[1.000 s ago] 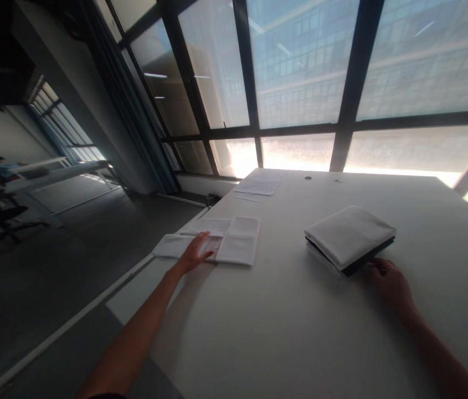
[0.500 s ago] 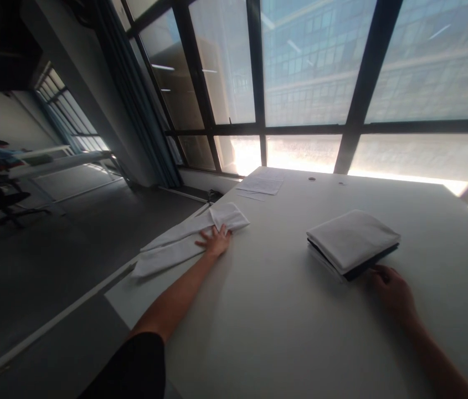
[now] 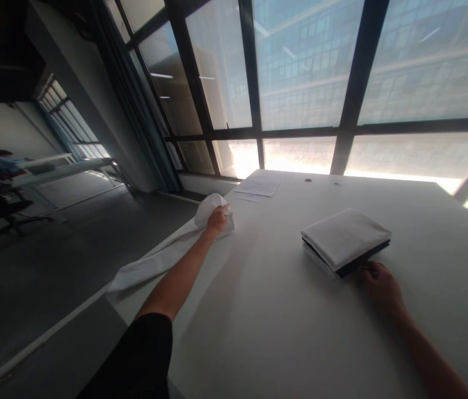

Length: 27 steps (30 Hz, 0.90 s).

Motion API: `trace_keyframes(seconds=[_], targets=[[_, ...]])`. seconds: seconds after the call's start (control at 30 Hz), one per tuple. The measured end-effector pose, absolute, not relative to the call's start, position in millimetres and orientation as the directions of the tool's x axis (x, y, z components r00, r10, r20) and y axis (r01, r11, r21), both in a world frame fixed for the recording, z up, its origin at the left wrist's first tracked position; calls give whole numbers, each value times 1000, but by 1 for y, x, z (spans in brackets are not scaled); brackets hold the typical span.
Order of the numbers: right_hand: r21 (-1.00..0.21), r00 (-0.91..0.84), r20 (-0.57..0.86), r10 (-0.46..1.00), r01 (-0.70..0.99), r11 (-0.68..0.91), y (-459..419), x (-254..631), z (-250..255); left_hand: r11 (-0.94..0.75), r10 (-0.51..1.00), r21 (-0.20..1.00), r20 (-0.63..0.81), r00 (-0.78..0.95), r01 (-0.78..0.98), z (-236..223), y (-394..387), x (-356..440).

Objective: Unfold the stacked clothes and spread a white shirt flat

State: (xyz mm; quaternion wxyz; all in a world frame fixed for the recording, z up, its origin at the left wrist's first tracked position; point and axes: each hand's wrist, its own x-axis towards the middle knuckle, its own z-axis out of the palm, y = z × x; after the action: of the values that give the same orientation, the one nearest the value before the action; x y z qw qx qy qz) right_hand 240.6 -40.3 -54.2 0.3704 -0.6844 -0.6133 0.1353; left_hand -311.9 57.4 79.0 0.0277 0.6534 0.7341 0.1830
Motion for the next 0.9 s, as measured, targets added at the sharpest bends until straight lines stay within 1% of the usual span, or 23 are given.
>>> trace_keyframes(seconds=[0.1, 0.17, 0.2, 0.27, 0.37, 0.47, 0.53, 0.67, 0.83, 0.9], targets=[[-702, 203, 263, 943, 711, 42, -42, 245, -55, -138, 985, 282, 139, 102, 949, 67, 68, -277], [-717, 201, 254, 946, 696, 44, -43, 247, -56, -195, 978, 267, 131, 165, 944, 55, 56, -278], [-721, 201, 249, 947, 691, 43, -43, 247, -56, -189, 978, 252, 136, 159, 949, 48, 45, -287], [-722, 202, 243, 949, 691, 37, -43, 247, -56, -111, 986, 216, 143, 81, 970, 33, 18, -320], [-698, 195, 233, 953, 715, 25, -41, 245, -55, 103, 994, 30, 38, -105, 994, 13, -27, -382], [-661, 199, 220, 955, 750, -4, -39, 244, -54, 113, 991, -47, 78, -110, 992, 7, -61, -423], [-653, 210, 206, 956, 757, -25, -39, 244, -53, 82, 991, -55, 111, -75, 995, 11, -72, -433], [-673, 225, 201, 953, 739, -33, -39, 245, -52, 56, 994, -14, 93, -55, 998, 22, -70, -420], [-667, 226, 198, 954, 744, -38, -40, 245, -53, 41, 993, 7, 106, -42, 999, 13, -57, -368], [-652, 216, 201, 955, 758, -35, -40, 246, -54, 65, 989, 15, 130, -66, 998, 5, -52, -341]])
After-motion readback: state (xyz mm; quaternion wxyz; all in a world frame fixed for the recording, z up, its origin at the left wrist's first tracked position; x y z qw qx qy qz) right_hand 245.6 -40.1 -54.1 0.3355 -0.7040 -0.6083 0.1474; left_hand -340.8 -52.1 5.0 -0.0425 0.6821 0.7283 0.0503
